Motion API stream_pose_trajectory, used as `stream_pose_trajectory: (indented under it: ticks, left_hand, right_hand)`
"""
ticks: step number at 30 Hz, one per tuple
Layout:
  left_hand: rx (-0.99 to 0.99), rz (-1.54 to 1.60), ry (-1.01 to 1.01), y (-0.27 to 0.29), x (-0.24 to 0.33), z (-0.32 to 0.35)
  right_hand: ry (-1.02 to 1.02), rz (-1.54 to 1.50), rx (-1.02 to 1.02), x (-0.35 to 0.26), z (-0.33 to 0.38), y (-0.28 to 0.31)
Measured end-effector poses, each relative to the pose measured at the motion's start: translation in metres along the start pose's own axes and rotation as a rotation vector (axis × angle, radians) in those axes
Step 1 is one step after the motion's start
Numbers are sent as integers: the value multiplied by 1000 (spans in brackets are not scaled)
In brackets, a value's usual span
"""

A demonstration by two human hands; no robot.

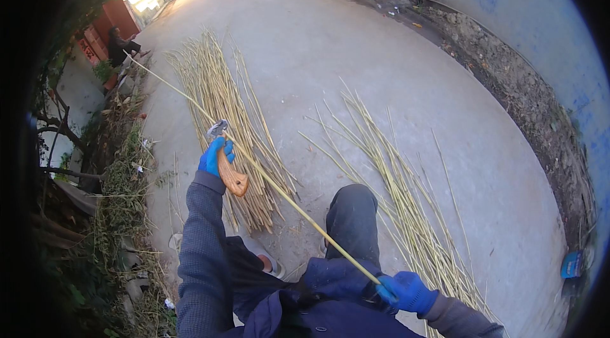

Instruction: The person sits on the ground and uses pruning shears to strip and trim long thin sticks. They repeatedly pick up sticks, remove outer layers with the shears, and place the processed sticks into a pile on the ground.

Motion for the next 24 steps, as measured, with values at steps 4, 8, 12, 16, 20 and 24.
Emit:
stream_pose_trajectory:
  ticks: [4, 8, 12, 16, 20, 24]
  left_hand:
    - [-73, 71, -38, -18, 8, -1]
    - [-209, 118, 42, -76, -8, 62]
    - [-271, 87, 181, -123, -41, 142]
    - [-300, 120, 193, -124, -57, 155]
    - [-52, 68, 0, -57, -15, 42]
    - [-108, 36, -110, -15, 22, -18]
  right_hand:
    - [-178, -57, -164, 11, 34, 6]
    - [-537, -450, -399, 7, -29, 7]
    - [-507, -547, -311, -4, -135, 5]
    - [-381, -481, -119, -6, -159, -10]
    - [-326, -189, -126, 6, -60, -20]
    - [-316, -186, -132, 22, 6, -6]
Point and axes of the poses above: each hand's wrist, its own z-axis away from the middle knuckle, its own y-axis out of the back of the hand, x = y × z, the point moved 3 cm from there along -z, towards the middle knuckle, and after that the axes turned 15 degrees about -y, right-handed, at the moved point
